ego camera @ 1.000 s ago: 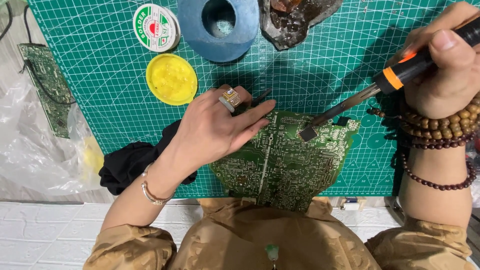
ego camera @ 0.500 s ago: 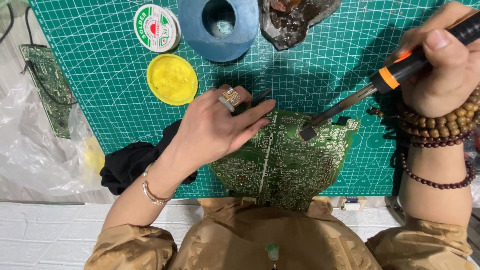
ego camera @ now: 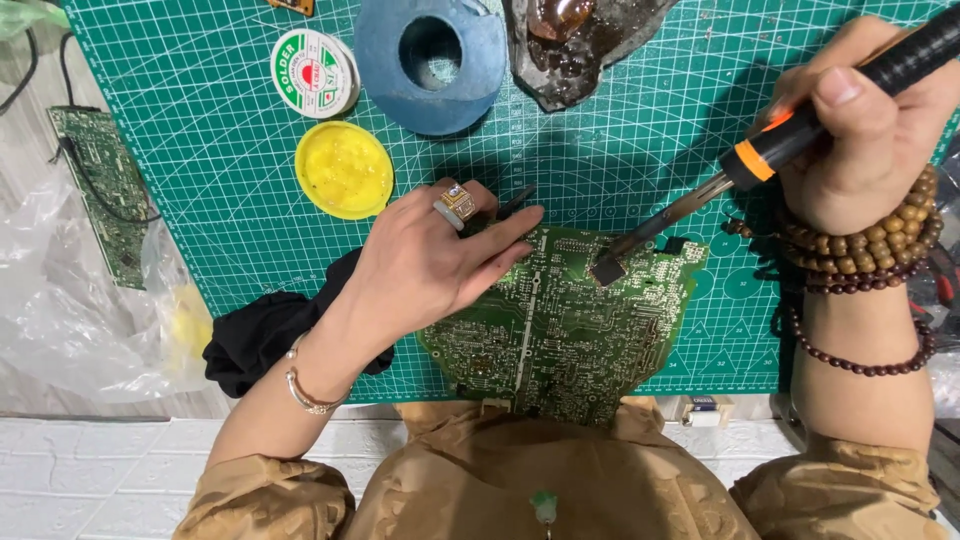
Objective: Soldering and reworking electronic components on a printed circuit board using a soldering iron.
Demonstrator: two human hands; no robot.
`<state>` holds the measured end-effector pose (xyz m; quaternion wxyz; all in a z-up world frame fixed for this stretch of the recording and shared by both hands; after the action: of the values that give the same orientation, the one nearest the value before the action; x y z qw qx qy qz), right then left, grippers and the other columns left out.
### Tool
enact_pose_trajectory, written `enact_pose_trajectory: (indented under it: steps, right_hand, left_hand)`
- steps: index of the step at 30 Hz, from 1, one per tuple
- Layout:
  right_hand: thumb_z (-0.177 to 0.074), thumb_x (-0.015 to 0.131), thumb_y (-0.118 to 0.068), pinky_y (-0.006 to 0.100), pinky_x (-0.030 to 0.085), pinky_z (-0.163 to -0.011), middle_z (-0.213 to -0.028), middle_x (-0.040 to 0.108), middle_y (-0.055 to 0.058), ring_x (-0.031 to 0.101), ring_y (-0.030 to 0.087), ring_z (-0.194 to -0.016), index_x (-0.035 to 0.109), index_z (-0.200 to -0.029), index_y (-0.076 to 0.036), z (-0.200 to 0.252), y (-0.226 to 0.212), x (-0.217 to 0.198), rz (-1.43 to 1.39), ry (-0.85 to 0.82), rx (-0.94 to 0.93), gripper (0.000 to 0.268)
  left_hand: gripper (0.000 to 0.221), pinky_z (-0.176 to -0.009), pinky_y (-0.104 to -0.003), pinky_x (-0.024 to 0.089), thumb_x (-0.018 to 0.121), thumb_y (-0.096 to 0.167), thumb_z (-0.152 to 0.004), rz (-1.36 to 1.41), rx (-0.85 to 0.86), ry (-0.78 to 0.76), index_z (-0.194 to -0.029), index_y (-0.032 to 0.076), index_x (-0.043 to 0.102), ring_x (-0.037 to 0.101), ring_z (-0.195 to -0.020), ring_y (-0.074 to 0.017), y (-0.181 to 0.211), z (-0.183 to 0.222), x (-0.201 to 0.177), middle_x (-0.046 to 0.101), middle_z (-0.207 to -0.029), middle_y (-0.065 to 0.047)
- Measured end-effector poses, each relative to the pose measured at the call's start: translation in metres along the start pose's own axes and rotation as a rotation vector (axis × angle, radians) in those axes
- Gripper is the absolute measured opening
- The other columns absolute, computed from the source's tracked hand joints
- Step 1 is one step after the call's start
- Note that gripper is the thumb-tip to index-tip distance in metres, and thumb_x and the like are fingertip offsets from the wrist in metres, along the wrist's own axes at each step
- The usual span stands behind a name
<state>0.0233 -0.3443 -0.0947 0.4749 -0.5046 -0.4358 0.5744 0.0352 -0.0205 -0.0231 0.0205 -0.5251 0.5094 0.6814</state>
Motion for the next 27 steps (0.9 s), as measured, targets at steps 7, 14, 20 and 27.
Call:
enact_pose_trajectory:
  steps: [7, 14, 20, 27]
  right_hand:
    - [-0.112, 0.052, -0.017, 0.024, 0.040, -0.062, -0.081, 0.054, 0.010, 0.041, 0.013, -0.057, 0.050, -0.097, -0.002, -0.006, -0.003, 0.003, -0.006, 0.018, 0.024, 0.022]
    - [-0.101, 0.055, -0.021, 0.021, 0.031, -0.049, -0.067, 0.049, -0.001, 0.035, 0.006, -0.050, 0.055, -0.085, -0.006, -0.018, -0.009, 0.011, -0.098, -0.001, -0.043, 0.023]
    - [-0.102, 0.055, -0.020, 0.021, 0.031, -0.051, -0.068, 0.050, 0.001, 0.034, 0.007, -0.051, 0.056, -0.086, -0.004, -0.014, -0.014, 0.014, -0.085, 0.019, -0.023, 0.023]
    - [-0.103, 0.054, -0.019, 0.021, 0.033, -0.050, -0.067, 0.048, 0.001, 0.035, 0.008, -0.050, 0.054, -0.084, -0.003, -0.016, -0.010, 0.009, -0.095, 0.018, -0.037, 0.024]
  left_hand:
    - [0.023, -0.061, -0.033, 0.041, 0.071, 0.016, -0.093, 0.004, 0.006, 0.028, -0.111, 0.004, 0.077, 0.054, -0.066, -0.0204, 0.002, -0.002, -0.003, 0.060, -0.087, -0.010]
    - [0.024, -0.065, -0.033, 0.043, 0.073, 0.017, -0.089, 0.010, -0.018, 0.034, -0.110, 0.006, 0.077, 0.055, -0.072, -0.0203, 0.002, -0.004, -0.002, 0.060, -0.089, -0.008]
    - [0.024, -0.065, -0.034, 0.043, 0.073, 0.016, -0.089, 0.009, -0.014, 0.032, -0.111, 0.006, 0.077, 0.055, -0.071, -0.0206, 0.004, -0.003, -0.003, 0.061, -0.088, -0.009]
    - [0.025, -0.065, -0.034, 0.043, 0.074, 0.016, -0.089, 0.005, -0.011, 0.031, -0.111, 0.006, 0.077, 0.054, -0.072, -0.0201, 0.003, -0.003, -0.002, 0.061, -0.089, -0.009]
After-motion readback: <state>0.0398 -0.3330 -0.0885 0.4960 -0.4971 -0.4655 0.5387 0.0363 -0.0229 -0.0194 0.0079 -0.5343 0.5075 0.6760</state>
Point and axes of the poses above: each hand's wrist, its own z-axis away from the middle knuckle, its own x-axis out of the palm, y = z × x, the point moved 4 cm from there along -z, towards the middle knuckle
